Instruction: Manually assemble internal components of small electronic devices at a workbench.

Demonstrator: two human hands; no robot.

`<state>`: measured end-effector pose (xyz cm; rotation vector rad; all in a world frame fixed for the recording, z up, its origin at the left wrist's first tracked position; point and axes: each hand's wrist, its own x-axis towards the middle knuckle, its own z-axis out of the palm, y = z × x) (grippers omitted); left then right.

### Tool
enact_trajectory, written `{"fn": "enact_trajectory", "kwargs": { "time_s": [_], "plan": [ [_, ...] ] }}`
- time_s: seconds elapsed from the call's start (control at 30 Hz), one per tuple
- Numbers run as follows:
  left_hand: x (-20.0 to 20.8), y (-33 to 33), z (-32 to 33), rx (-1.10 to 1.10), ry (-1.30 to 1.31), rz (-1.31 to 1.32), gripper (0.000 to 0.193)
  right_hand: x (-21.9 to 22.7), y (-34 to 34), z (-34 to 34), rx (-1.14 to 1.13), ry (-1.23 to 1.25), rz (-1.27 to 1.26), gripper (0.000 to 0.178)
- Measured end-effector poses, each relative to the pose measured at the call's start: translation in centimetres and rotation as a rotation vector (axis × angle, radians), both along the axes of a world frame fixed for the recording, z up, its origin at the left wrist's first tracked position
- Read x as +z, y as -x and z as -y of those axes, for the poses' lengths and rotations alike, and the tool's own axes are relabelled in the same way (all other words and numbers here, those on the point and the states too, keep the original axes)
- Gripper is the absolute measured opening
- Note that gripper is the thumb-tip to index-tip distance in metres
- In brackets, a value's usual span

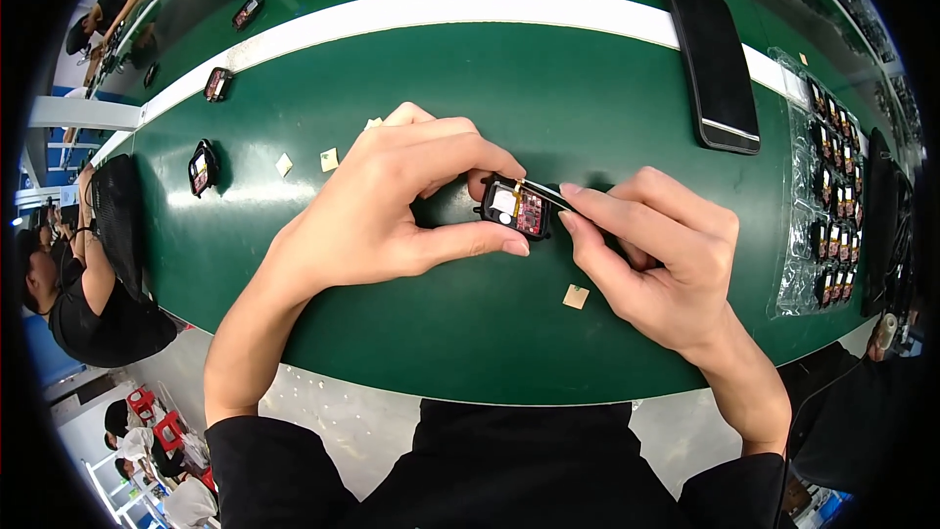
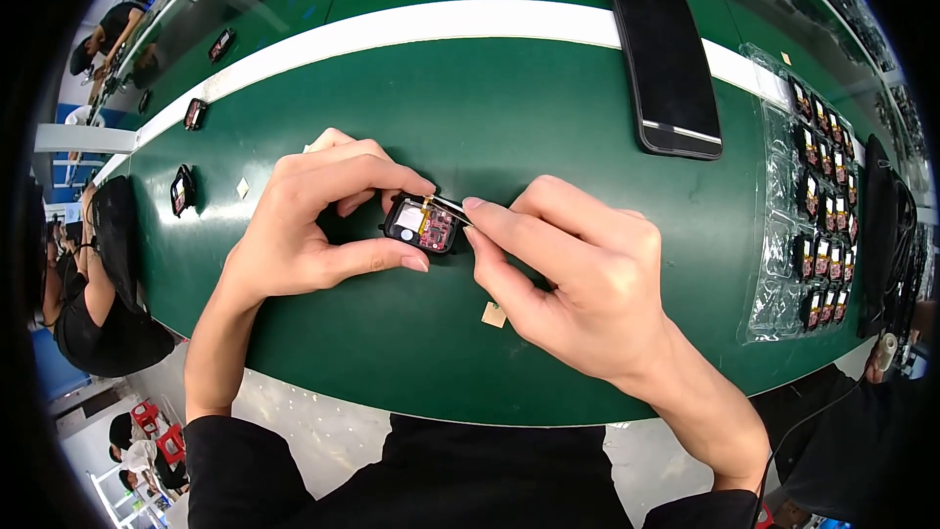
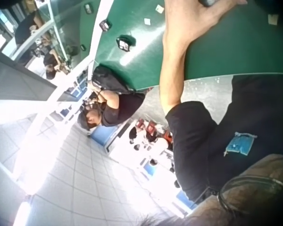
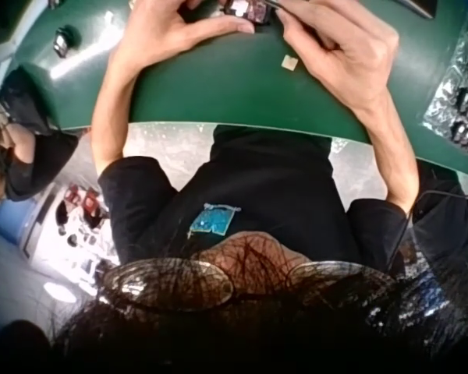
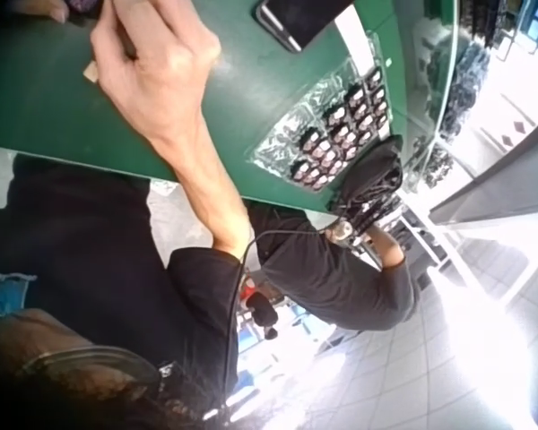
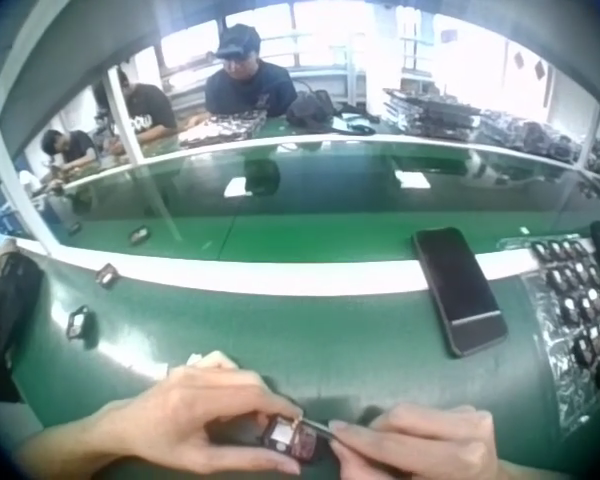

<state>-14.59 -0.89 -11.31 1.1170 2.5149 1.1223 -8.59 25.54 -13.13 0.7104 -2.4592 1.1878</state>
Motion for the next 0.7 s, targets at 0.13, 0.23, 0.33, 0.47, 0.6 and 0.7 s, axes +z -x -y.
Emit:
{"fn": "enact_trajectory", "kwargs": {
  "time_s": [0.13, 0.23, 0.33, 0.47, 0.6, 0.7],
  "plan": [
    [0.1, 0.1, 0.1, 0.006, 0.012, 0.039, 0.044, -0.1, -0.1, -0.2, 0.016, 0.088, 0.082, 0.019],
    [-0.2, 0.6, 0.5, -0.025, -0.032, 0.075, 0.048, 0.0, 0.2, -0.7, 0.046, 0.166, 0.216, 0.014],
    [-0.3, 1.0, 0.9, -0.081, -0.007, 0.064, 0.056, 0.3, 0.2, -0.9, 0.062, 0.215, 0.285, 0.011],
    [-0.5, 1.0, 0.8, -0.091, -0.029, 0.06, 0.057, 0.1, -0.1, -0.8, 0.034, 0.233, 0.318, 0.015],
    [-0.2, 0.9, 0.8, -0.083, 0.025, 0.054, 0.057, 0.1, 0.0, -0.8, 0.042, 0.207, 0.313, 0.015],
    [-0.1, 0.9, 0.8, -0.08, 0.041, 0.055, 0.057, 0.1, 0.0, -0.8, 0.044, 0.22, 0.313, 0.015]
  ]
}}
